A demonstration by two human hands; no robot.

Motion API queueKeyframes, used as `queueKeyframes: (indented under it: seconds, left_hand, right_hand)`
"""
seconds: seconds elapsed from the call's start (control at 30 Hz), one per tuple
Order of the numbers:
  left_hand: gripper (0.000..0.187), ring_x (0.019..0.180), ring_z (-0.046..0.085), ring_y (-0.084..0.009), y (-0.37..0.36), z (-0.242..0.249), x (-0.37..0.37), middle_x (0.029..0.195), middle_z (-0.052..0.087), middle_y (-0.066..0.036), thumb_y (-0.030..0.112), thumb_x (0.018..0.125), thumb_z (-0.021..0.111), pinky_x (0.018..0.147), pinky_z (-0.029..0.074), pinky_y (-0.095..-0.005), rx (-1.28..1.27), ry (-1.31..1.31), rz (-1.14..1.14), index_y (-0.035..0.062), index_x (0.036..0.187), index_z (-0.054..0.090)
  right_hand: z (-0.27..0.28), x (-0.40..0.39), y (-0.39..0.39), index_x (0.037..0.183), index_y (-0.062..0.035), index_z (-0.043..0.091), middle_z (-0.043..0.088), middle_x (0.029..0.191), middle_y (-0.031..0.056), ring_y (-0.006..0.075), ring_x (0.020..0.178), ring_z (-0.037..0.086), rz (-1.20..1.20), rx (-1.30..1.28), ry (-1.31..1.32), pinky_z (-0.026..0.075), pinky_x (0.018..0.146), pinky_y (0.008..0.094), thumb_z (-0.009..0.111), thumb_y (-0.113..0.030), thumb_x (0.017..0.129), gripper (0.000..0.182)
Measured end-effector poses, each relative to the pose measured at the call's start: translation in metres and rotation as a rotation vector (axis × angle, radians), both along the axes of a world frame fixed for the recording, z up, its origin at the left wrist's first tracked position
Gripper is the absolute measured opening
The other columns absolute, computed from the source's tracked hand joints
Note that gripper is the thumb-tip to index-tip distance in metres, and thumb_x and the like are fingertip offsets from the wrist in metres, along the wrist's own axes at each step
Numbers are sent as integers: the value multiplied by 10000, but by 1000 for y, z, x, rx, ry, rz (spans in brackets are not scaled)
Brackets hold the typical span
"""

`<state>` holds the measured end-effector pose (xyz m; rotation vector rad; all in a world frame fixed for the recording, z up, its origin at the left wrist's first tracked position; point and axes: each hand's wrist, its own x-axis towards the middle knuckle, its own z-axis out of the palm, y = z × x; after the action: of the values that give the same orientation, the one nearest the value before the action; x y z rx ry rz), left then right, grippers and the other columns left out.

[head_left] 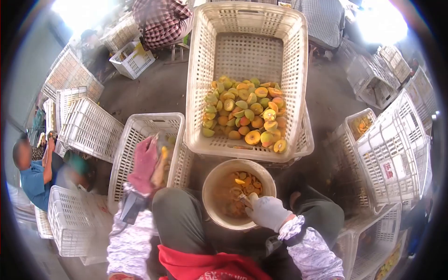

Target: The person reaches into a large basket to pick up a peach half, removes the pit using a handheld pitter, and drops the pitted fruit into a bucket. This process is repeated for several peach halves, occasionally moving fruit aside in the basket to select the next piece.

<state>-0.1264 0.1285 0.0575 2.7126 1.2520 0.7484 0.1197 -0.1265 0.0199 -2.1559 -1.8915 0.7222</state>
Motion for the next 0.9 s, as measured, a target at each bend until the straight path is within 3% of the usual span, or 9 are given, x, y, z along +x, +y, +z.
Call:
queueKeyframes:
  seconds: [0.03, 0.07, 0.13, 0.23, 0.33, 0.53, 0.67, 0.8, 0.9]
  left_hand:
    - [393, 1186, 454, -372, 23, 17, -10, 1283, 479, -200, 297, 859, 583, 950, 411, -437, -565, -20, 186, 75, 1184, 581]
    - [393, 1186, 454, -372, 19, 25, -5, 1283, 479, -200, 297, 859, 583, 950, 411, -437, -562, -6, 182, 75, 1184, 581]
    - [340, 1165, 480, -350, 3, 33, 17, 1223, 542, -181, 290, 859, 579, 983, 393, -413, -30, 425, 273, 73, 1117, 623]
    - [404, 1074, 574, -325, 2, 16, 94, 1172, 581, -180, 357, 886, 540, 950, 446, -393, -408, 144, 17, 51, 1141, 611]
    - [425, 1104, 556, -325, -12, -2, 199, 1201, 560, -194, 358, 896, 505, 953, 446, -389, -858, 382, -87, 40, 1162, 597]
    - [457, 1164, 525, -337, -23, -73, 275, 1260, 538, -176, 268, 865, 527, 962, 437, -415, -533, 628, -157, 56, 1269, 518]
    - [607, 1150, 537, -337, -5, -97, 262, 1220, 571, -189, 248, 802, 626, 953, 443, -403, -558, 407, -108, 38, 1337, 430]
    - [615, 1067, 593, -304, 2, -108, 244, 1153, 612, -177, 212, 761, 694, 900, 472, -345, -780, -21, -367, 22, 1302, 473]
    - [260, 903, 637, -259, -22, -94, 220, 1053, 646, -152, 106, 855, 596, 797, 510, -315, -1532, -786, -432, 22, 1100, 622]
  right_hand:
    - [3, -3, -3, 863, -58, 545, 656, 636, 133, 310, 588, 663, 12, -23, -81, 512, 519, 432, 513, -295, 872, 240]
    - [6, -4, -5, 863, -58, 545, 656, 636, 133, 310, 588, 663, 4, -21, -69, 512, 519, 432, 513, -295, 872, 240]
    - [13, -2, -9, 870, -73, 535, 641, 605, 100, 286, 562, 655, 38, -49, -128, 492, 479, 412, 521, -268, 867, 195]
    - [20, 9, -15, 888, -80, 523, 600, 554, 55, 250, 503, 627, -31, 86, -216, 468, 443, 384, 540, -254, 865, 177]
    - [46, 31, -12, 939, -61, 532, 627, 615, 96, 280, 529, 626, -220, 109, -81, 475, 480, 392, 585, -283, 863, 240]
    - [64, 63, -21, 971, -62, 550, 620, 671, 135, 319, 568, 616, -443, 243, -3, 494, 522, 380, 642, -169, 823, 204]
    - [56, 69, -26, 958, -85, 530, 588, 623, 82, 274, 499, 600, -475, 465, 3, 466, 442, 356, 656, -192, 815, 219]
    - [49, 64, -20, 946, -73, 531, 600, 607, 101, 277, 514, 608, -446, 531, 80, 479, 462, 368, 652, -189, 825, 206]
    - [43, 53, -12, 939, -61, 525, 586, 570, 117, 282, 511, 610, -402, 538, 79, 482, 462, 376, 640, -192, 836, 202]
